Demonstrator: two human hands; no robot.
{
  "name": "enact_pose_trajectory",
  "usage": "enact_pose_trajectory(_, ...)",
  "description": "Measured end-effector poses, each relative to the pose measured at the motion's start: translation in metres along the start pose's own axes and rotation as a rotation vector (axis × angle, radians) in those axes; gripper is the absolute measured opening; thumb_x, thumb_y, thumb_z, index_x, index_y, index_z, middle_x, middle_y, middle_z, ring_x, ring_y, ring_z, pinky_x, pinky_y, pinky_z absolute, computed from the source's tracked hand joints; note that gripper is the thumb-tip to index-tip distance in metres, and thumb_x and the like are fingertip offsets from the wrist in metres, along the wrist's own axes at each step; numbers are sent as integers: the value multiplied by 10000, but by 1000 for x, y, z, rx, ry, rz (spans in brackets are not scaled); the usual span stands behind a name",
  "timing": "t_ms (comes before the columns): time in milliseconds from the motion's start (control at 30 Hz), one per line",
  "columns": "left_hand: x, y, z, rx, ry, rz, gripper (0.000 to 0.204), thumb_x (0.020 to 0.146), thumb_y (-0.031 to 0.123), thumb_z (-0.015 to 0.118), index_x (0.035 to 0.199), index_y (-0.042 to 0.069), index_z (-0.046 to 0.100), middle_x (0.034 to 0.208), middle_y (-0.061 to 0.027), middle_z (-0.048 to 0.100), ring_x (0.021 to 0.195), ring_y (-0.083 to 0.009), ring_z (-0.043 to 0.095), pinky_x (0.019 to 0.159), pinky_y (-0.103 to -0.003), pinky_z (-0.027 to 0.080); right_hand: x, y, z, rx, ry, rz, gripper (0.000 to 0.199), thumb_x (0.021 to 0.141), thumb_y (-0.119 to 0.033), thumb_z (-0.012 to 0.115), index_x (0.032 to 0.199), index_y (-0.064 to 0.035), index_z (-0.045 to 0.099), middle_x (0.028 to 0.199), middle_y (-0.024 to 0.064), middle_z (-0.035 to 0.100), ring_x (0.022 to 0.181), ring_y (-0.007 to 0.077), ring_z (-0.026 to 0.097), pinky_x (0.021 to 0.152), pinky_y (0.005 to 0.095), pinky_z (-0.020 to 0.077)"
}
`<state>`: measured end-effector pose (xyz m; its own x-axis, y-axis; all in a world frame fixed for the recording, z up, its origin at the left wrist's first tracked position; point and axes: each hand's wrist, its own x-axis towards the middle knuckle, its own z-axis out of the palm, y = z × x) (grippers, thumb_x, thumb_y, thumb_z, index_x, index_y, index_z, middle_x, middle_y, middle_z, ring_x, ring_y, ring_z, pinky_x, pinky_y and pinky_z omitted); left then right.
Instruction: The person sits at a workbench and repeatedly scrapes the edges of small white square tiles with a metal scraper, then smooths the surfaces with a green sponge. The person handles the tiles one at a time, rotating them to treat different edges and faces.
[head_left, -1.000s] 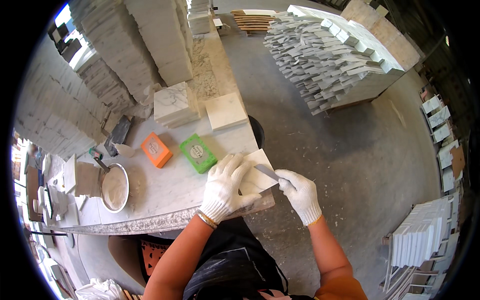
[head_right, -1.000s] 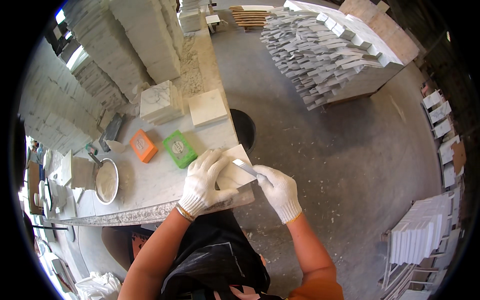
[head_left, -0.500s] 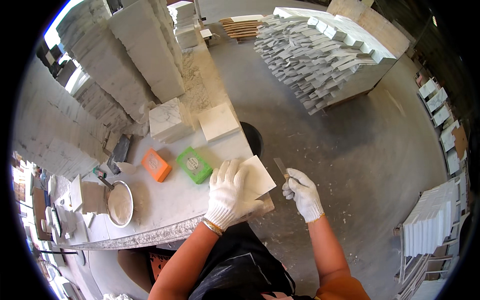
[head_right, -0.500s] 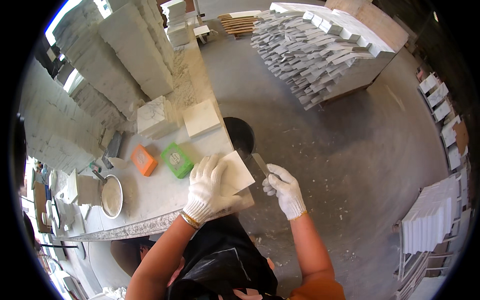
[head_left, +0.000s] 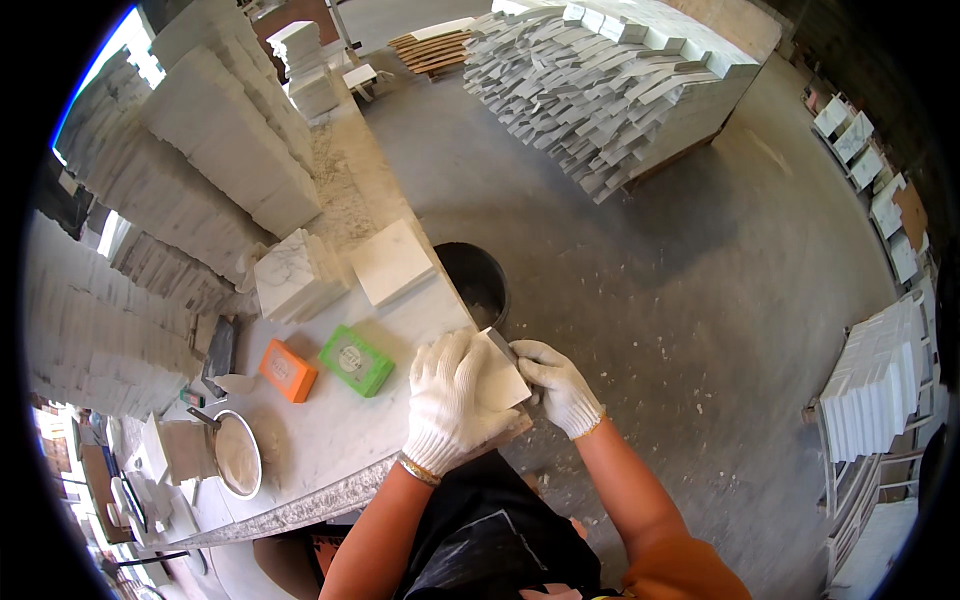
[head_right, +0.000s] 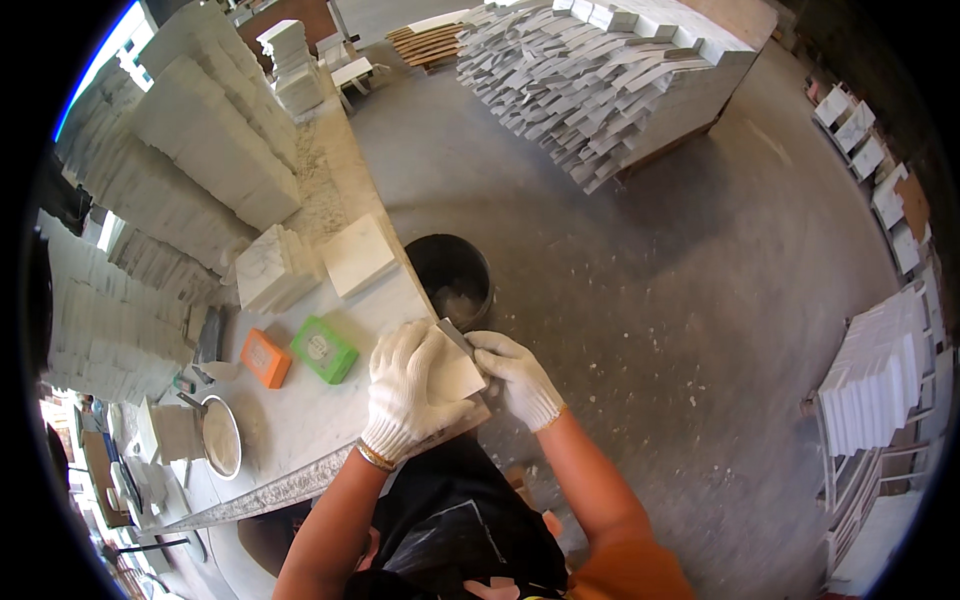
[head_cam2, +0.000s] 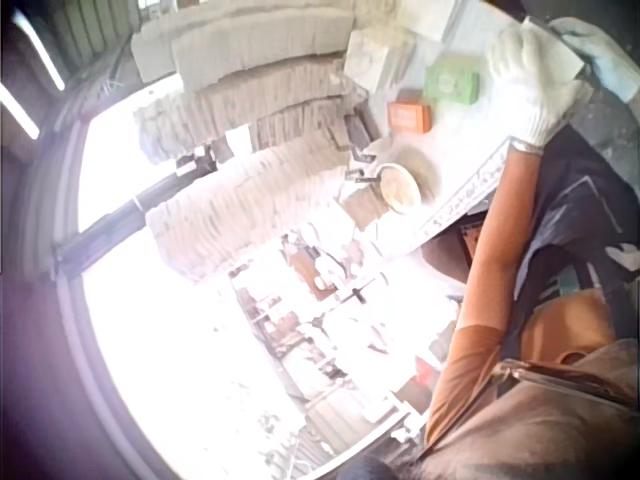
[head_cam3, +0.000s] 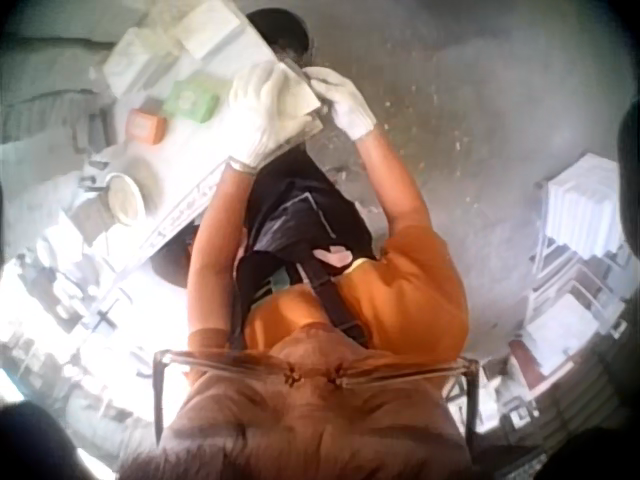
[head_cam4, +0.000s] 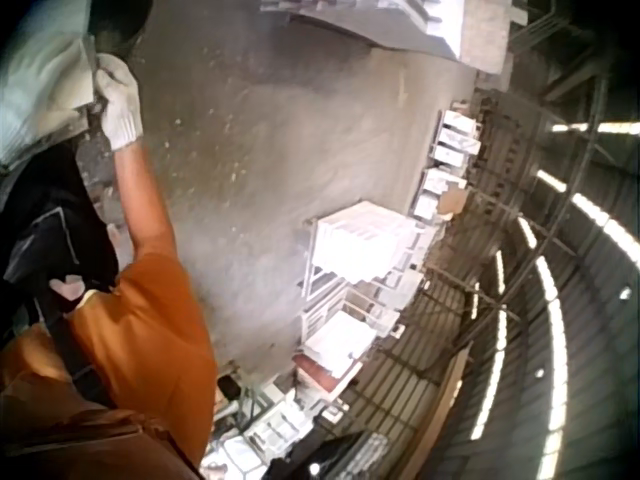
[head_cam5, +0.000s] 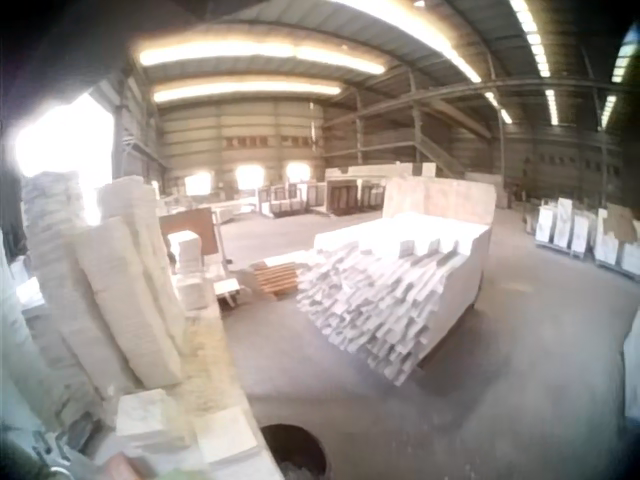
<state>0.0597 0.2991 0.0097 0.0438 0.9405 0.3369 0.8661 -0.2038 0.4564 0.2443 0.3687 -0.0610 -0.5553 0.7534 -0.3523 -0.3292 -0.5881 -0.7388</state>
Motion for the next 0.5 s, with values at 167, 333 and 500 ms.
enact_pose_trajectory(167, 0, -5, 5, -28, 36, 62, 880, 570, 362, 855, 1340, 56, 556, 1346, -201, 564, 1255, -418, 536, 1054, -537, 412, -23, 23, -14, 108, -53, 3, 419, 967, -213, 684, 1315, 11, 619, 910, 14, 677, 707, 57, 574, 579, 191, 429)
enact_pose_trajectory(333, 4, 0, 2, -3, 5, 51, 903, 567, 347, 848, 1371, 58, 555, 1339, -196, 568, 1240, -420, 542, 1038, -530, 424, -9, 20, -3, 117, 4, -24, 431, 964, -223, 696, 1309, 22, 612, 907, 8, 663, 686, 47, 560, 557, 187, 415)
enact_pose_trajectory(500, 4, -1, 5, 46, -36, 18, 902, 563, 343, 838, 1375, 61, 563, 1352, -193, 562, 1248, -422, 530, 1049, -525, 411, -7, 25, -7, 215, -48, 2, 405, 986, -184, 656, 1331, 20, 598, 894, -1, 649, 672, 31, 547, 551, 172, 397)
